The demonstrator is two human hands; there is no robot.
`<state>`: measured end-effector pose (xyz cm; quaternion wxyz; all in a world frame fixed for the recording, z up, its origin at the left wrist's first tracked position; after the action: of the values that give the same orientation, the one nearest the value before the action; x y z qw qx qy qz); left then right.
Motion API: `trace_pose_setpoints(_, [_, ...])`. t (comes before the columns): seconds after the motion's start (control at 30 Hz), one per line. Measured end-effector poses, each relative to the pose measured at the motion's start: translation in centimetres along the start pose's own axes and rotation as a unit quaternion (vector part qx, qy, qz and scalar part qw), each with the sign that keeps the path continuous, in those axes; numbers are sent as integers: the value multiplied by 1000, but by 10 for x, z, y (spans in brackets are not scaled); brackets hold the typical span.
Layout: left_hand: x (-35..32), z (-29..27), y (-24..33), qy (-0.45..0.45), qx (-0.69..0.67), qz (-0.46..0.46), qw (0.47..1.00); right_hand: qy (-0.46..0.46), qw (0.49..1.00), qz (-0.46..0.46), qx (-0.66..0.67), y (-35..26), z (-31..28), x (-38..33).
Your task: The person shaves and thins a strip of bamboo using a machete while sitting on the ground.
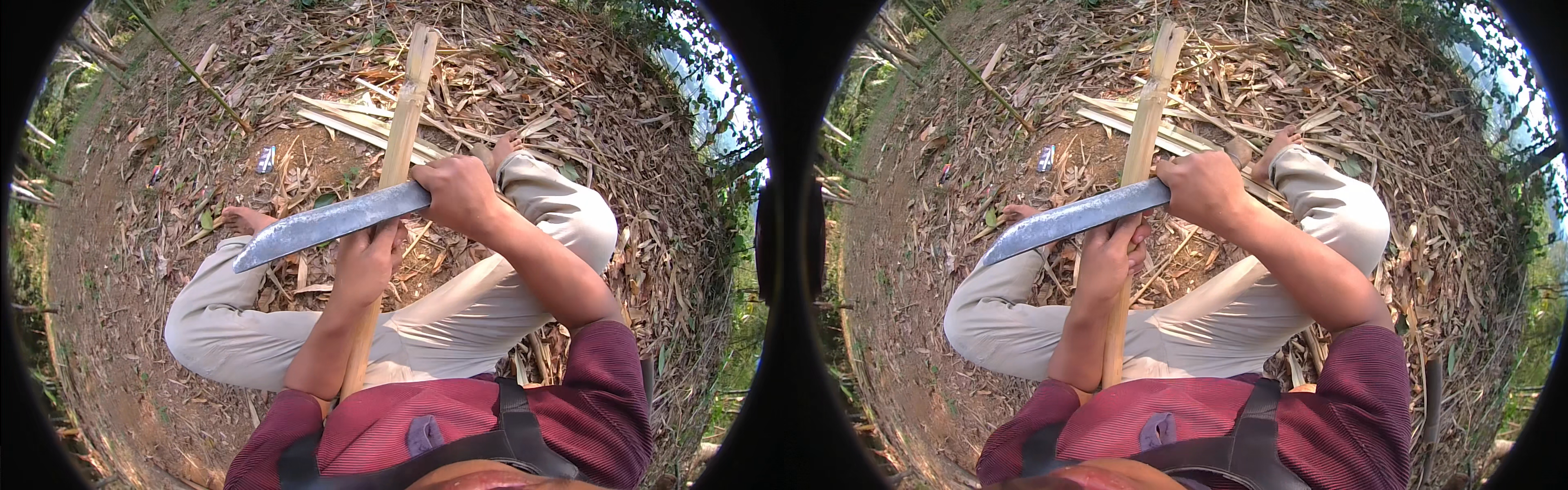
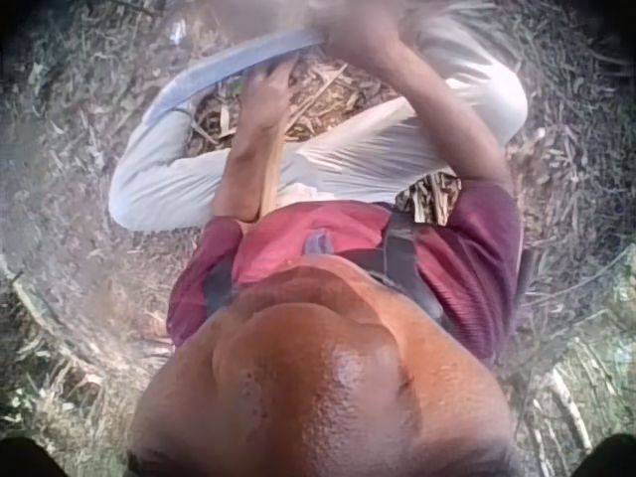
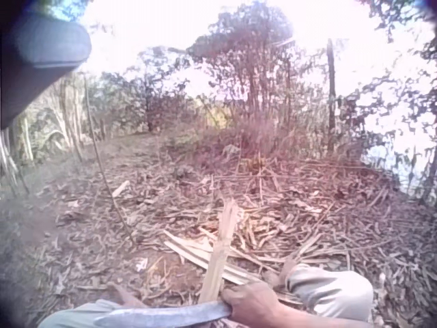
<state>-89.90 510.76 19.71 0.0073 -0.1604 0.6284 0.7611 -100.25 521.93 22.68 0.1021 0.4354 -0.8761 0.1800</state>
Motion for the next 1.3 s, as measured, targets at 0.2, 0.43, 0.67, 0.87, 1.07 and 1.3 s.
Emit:
trace_pose_setpoints(0.2, [0, -3, 0, 4, 39, -5, 999, 16, 999, 30, 1, 15, 5, 9])
trace_pose_setpoints(0.43, [-17, 0, 10, -29, -10, 5, 1000, 6, 965, 256, 47, 73, -38, 22])
trace_pose_setpoints(0.67, [-18, -2, 12, -43, -16, -13, 999, 30, 986, 158, -37, 57, -25, 22])
trace_pose_setpoints(0.87, [-14, 9, 3, -79, -41, -10, 996, 25, 996, 70, -59, 39, -30, 16])
trace_pose_setpoints(1.07, [-18, -10, 3, 11, 62, 37, 997, 53, 975, 213, 35, 59, -43, 32])
trace_pose_setpoints(1.3, [-22, -14, 1, 34, 145, 84, 985, 42, 988, 141, -38, 42, -22, 18])
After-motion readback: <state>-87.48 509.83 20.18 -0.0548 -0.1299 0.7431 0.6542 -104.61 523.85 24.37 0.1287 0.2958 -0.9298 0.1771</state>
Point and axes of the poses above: each hand's wrist, its own x-axis towards the middle knuckle, its own z-axis out of the palm, y = z × x, the point moved 5 cm from there along x, towards the middle knuckle, and after that the axes turned 1 degree about x, right-handed, at the moved point
